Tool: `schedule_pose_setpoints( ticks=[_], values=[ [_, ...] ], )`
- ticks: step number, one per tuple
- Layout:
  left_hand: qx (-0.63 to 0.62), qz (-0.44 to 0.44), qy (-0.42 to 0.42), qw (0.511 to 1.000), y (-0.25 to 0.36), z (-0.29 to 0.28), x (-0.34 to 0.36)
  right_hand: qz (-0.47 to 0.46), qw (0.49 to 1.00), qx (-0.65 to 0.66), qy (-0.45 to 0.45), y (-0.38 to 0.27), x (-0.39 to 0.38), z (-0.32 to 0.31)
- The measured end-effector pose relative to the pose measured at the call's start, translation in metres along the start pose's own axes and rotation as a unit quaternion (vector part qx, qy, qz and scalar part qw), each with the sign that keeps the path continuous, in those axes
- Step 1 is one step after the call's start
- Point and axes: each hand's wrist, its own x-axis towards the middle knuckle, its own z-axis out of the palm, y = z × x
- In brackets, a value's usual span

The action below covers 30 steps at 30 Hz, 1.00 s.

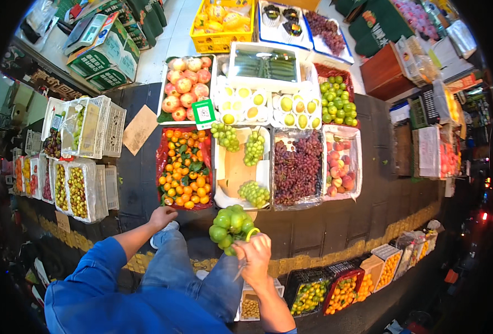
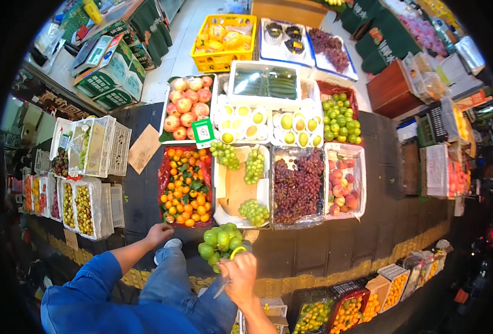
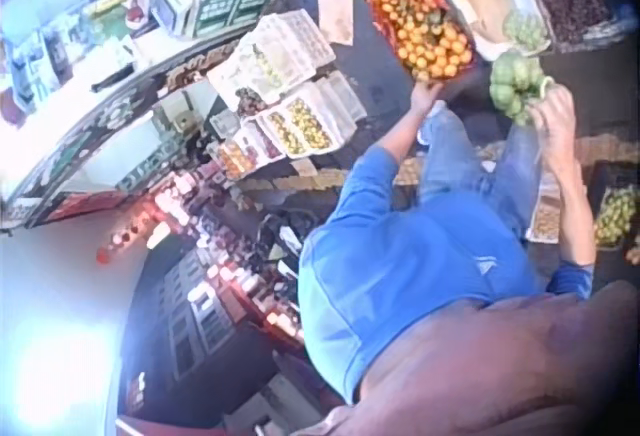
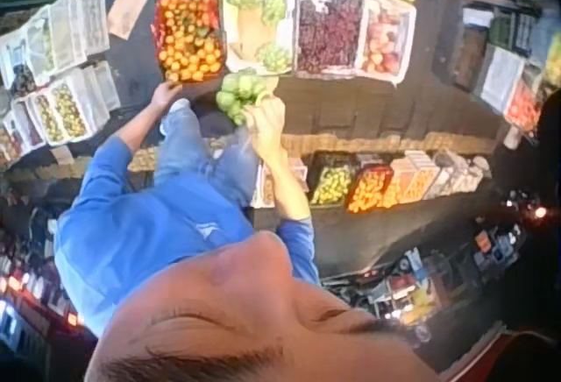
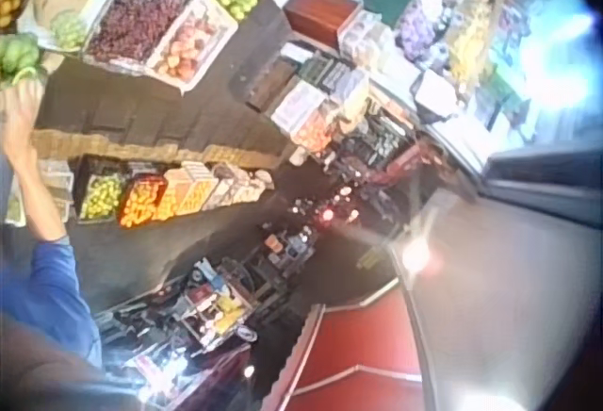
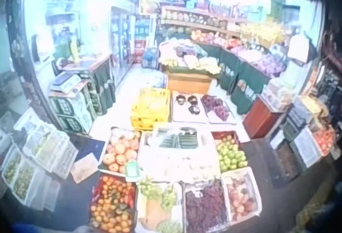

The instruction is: The person uses shears to trim green grape clusters at a street-side fruit stall. They repeatedly cut stems, remove small sections, and place trimmed grapes into a white tray among other produce.

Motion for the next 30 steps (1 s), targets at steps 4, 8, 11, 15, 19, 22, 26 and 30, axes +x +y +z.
schedule_pose_setpoints(
  ticks=[4,8,11,15,19,22,26,30],
  values=[
    [0.109,0.069,0.028,0.991,0.046,0.068,0.062,0.029,0.998,0.030,-0.047,0.120,0.028,0.004],
    [0.190,0.180,0.037,0.964,0.138,0.140,0.201,0.017,0.996,0.010,-0.082,0.209,0.045,0.009],
    [0.115,0.243,0.123,0.955,0.218,0.185,0.302,0.012,0.997,0.013,-0.079,0.258,0.054,0.011],
    [0.118,0.249,0.212,0.938,0.299,0.218,0.391,0.013,0.997,0.016,-0.079,0.303,0.060,0.010],
    [0.149,0.250,0.239,0.926,0.330,0.232,0.439,0.038,0.997,-0.010,-0.067,0.327,0.055,0.006],
    [0.113,0.211,0.251,0.938,0.333,0.233,0.454,0.052,0.998,-0.009,-0.045,0.336,0.050,0.008],
    [0.105,0.219,0.247,0.938,0.338,0.228,0.462,0.068,0.997,0.006,-0.019,0.340,0.046,0.011],
    [0.167,0.272,0.251,0.914,0.332,0.227,0.453,0.080,0.997,0.004,-0.019,0.333,0.048,0.012]
  ],
)
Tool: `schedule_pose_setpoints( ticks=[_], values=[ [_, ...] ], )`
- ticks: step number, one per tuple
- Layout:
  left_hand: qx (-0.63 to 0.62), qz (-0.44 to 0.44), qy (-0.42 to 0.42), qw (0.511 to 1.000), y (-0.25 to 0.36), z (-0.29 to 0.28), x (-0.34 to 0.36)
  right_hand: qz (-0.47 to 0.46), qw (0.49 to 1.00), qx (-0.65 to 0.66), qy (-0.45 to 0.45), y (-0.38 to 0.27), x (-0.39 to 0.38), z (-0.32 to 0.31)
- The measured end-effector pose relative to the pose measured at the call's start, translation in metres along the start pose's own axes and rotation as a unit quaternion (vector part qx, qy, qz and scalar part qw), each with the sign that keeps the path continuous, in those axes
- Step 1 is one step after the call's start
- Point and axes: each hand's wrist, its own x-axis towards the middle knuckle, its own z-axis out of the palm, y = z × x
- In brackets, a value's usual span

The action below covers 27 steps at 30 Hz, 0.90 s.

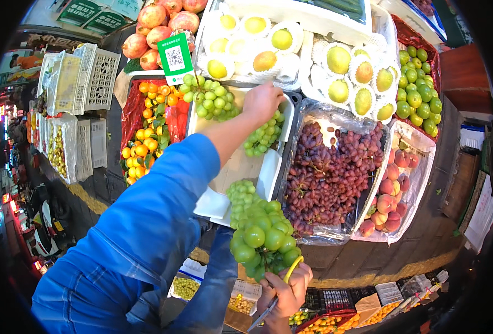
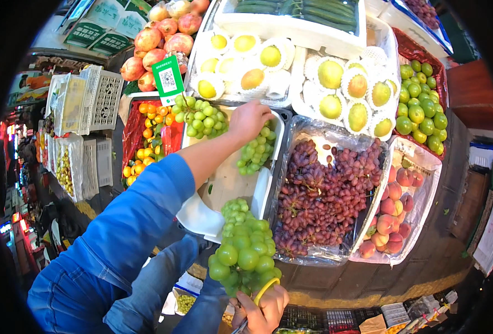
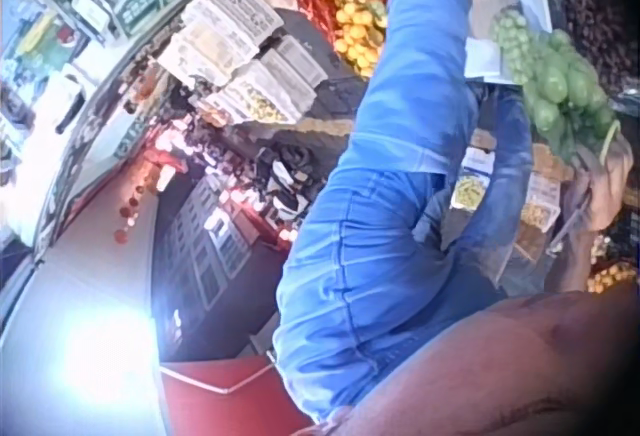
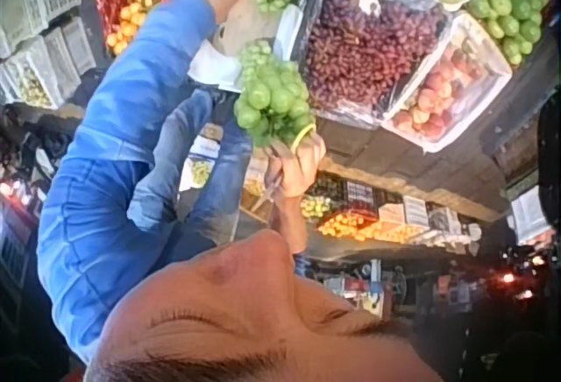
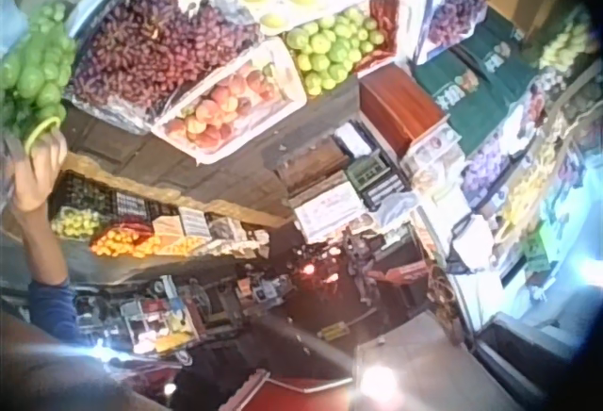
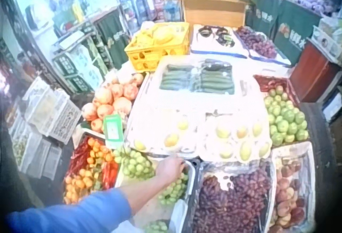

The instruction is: The person uses shears to trim green grape clusters at a street-side fruit stall. They repeatedly cut stems, remove small sections, and place trimmed grapes into a white tray among other produce.

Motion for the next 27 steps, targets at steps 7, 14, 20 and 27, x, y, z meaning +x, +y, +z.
schedule_pose_setpoints(
  ticks=[7,14,20,27],
  values=[
    [-0.062,0.187,0.075,0.978,-0.031,-0.041,-0.113,0.014,1.000,-0.009,0.008,-0.021,0.016,-0.001],
    [-0.120,0.134,0.059,0.982,-0.052,-0.092,-0.191,0.004,0.999,-0.031,0.009,-0.037,0.047,0.015],
    [-0.132,0.079,0.094,0.984,-0.079,-0.115,-0.206,-0.005,1.000,-0.015,-0.009,-0.026,0.087,0.045],
    [-0.117,0.026,0.113,0.986,-0.116,-0.117,-0.214,-0.012,1.000,-0.013,0.026,0.012,0.121,0.124]
  ],
)
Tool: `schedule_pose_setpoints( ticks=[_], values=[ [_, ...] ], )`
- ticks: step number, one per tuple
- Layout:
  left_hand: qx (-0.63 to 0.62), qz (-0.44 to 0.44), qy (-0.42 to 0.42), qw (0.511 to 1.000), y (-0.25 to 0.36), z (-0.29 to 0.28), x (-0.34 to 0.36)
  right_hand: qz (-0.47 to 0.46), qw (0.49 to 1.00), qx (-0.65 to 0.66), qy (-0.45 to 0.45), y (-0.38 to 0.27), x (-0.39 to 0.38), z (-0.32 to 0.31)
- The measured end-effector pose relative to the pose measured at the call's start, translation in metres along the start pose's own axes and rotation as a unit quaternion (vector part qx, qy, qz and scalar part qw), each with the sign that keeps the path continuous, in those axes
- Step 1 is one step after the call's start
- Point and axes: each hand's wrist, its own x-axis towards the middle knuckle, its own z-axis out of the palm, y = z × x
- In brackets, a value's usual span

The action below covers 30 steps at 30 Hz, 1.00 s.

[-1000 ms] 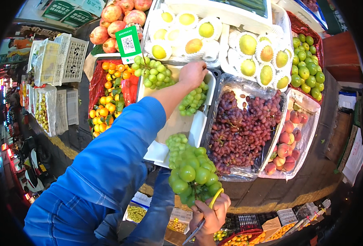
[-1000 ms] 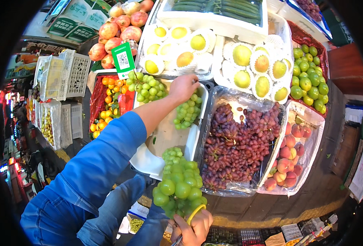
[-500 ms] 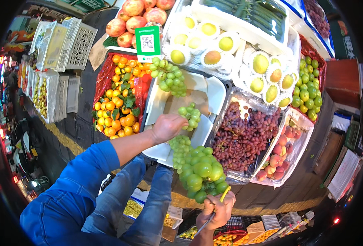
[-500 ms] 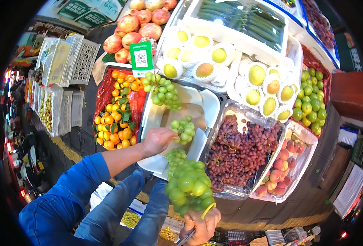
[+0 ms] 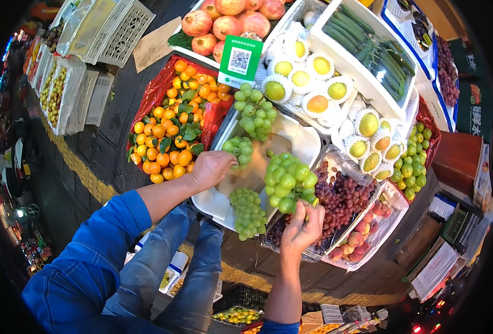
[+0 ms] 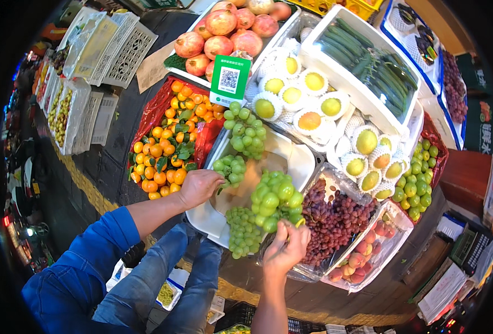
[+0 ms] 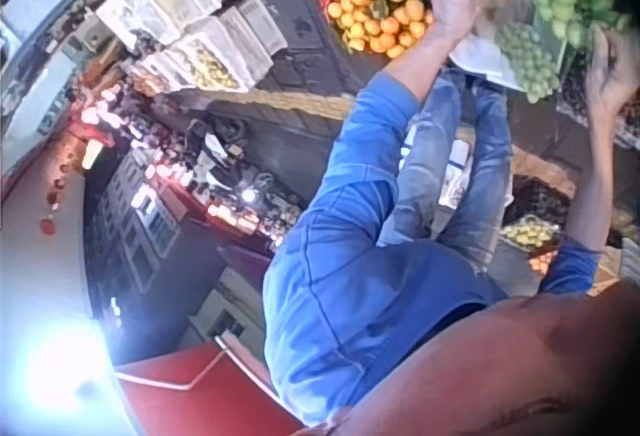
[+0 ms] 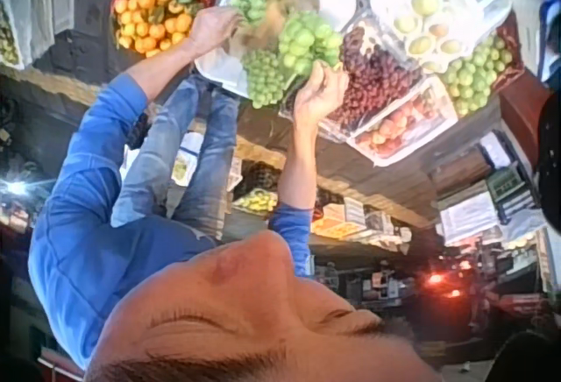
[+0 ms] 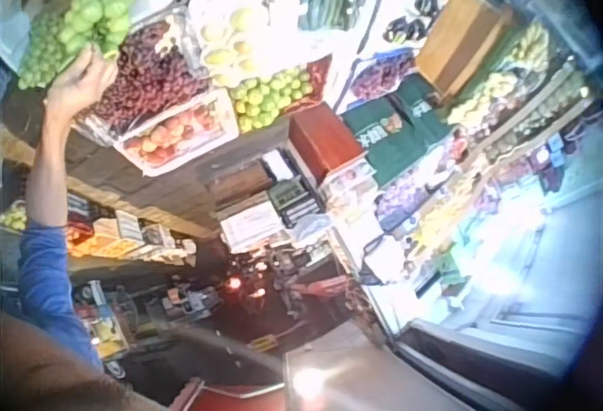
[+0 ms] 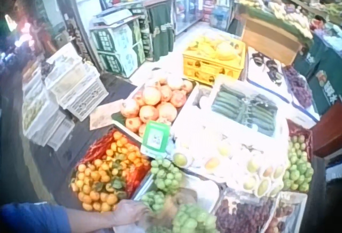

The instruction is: The person uses shears to trim green grape clusters at a street-side fruit stall. They repeatedly cut stems, remove small sections, and place trimmed grapes into a white tray among other produce.

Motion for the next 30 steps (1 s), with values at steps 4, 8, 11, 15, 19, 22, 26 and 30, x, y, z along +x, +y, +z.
schedule_pose_setpoints(
  ticks=[4,8,11,15,19,22,26,30],
  values=[
    [0.000,-0.015,0.010,1.000,-0.007,0.003,0.004,0.007,1.000,-0.004,-0.004,0.027,0.024,0.039],
    [0.014,-0.052,0.023,0.998,-0.011,0.004,0.018,0.019,0.999,-0.025,-0.024,0.051,0.053,0.070],
    [0.021,-0.085,0.023,0.996,-0.013,0.005,0.029,0.094,0.991,-0.054,-0.079,0.068,0.079,0.083],
    [0.015,-0.113,0.030,0.993,-0.017,0.005,0.038,0.136,0.989,-0.041,-0.038,0.092,0.126,0.094],
    [0.011,-0.136,0.016,0.991,-0.017,0.003,0.039,0.154,0.984,-0.044,-0.079,0.100,0.152,0.100],
    [0.008,-0.137,0.006,0.990,-0.015,0.002,0.035,0.156,0.982,-0.052,-0.097,0.096,0.152,0.100],
    [0.007,-0.129,-0.007,0.992,-0.015,0.001,0.032,0.133,0.985,-0.045,-0.100,0.086,0.145,0.102],
    [0.014,-0.128,-0.022,0.991,-0.017,0.003,0.033,0.124,0.986,-0.056,-0.097,0.080,0.141,0.103]
  ],
)
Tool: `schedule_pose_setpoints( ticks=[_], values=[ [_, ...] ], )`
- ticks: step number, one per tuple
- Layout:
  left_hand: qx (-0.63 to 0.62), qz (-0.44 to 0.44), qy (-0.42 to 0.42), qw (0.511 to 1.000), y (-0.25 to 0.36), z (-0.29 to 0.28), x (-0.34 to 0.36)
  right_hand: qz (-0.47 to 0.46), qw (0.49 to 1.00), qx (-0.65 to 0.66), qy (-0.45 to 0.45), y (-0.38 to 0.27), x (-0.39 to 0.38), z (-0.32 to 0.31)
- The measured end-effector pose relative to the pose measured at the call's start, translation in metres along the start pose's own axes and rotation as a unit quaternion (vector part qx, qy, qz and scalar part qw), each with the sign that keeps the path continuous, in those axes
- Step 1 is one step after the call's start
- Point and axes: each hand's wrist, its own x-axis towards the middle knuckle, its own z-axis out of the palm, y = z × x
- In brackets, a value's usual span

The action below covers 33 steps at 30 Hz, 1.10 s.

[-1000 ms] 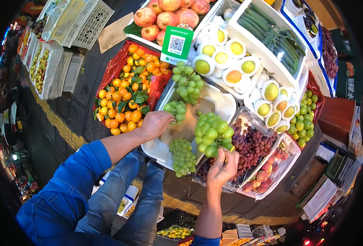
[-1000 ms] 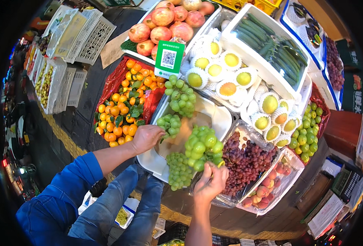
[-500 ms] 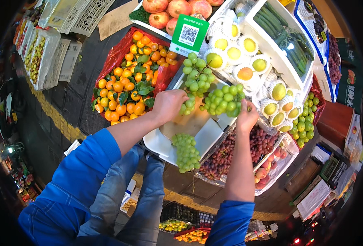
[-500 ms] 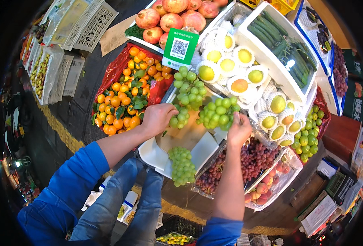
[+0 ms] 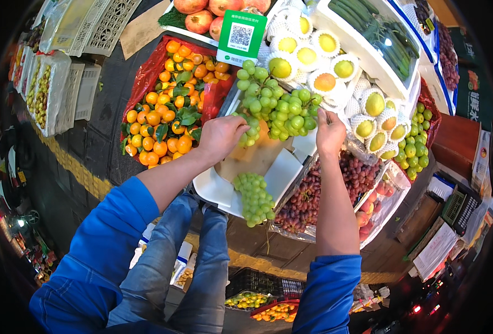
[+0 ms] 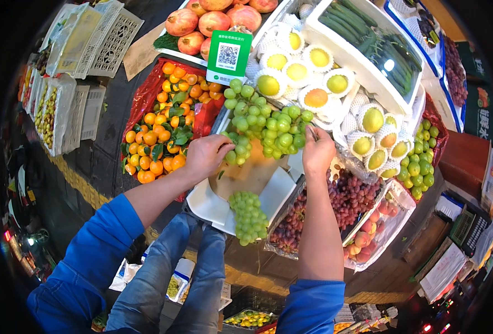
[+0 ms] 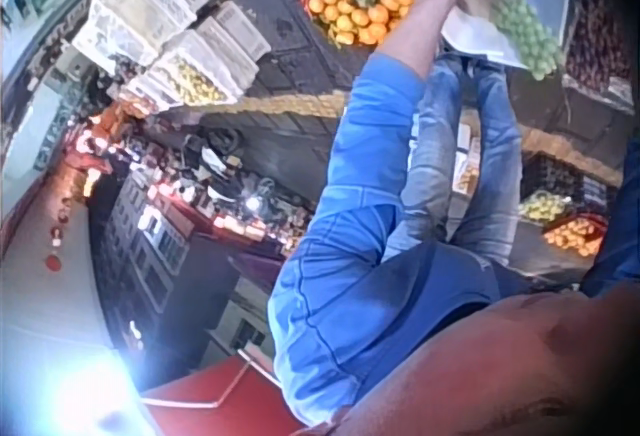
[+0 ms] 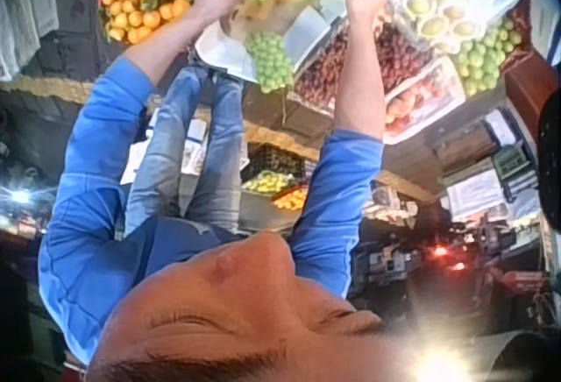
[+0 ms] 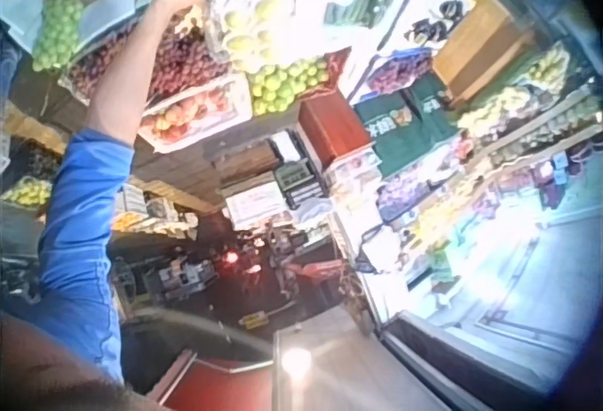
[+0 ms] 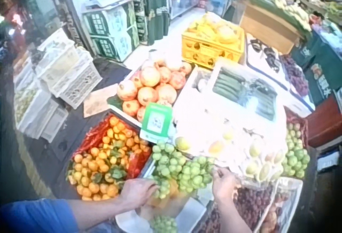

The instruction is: The person uses shears to trim green grape clusters at a street-side fruit stall. They repeatedly cut stems, remove small sections, and place trimmed grapes into a white tray among other produce.

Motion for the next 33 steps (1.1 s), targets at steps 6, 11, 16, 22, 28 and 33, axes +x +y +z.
schedule_pose_setpoints(
  ticks=[6,11,16,22,28,33],
  values=[
    [-0.009,0.017,-0.002,1.000,0.001,-0.001,-0.001,0.018,0.999,0.016,0.028,0.005,-0.023,-0.002],
    [0.011,0.034,-0.016,0.999,-0.002,-0.005,-0.005,0.037,0.998,-0.001,0.042,0.010,-0.036,-0.004],
    [0.007,0.012,-0.028,1.000,-0.006,-0.002,-0.004,0.063,0.997,0.021,0.048,0.016,-0.058,0.008],
    [-0.029,-0.029,0.002,0.999,-0.010,0.007,-0.006,0.161,0.983,0.066,-0.064,0.062,-0.144,0.063],
    [-0.064,0.035,0.008,0.997,-0.013,0.016,0.008,0.346,0.898,0.264,-0.062,0.073,-0.162,0.099],
    [-0.073,-0.012,0.058,0.996,-0.014,0.011,0.006,0.330,0.903,0.268,-0.070,0.067,-0.190,0.104]
  ],
)
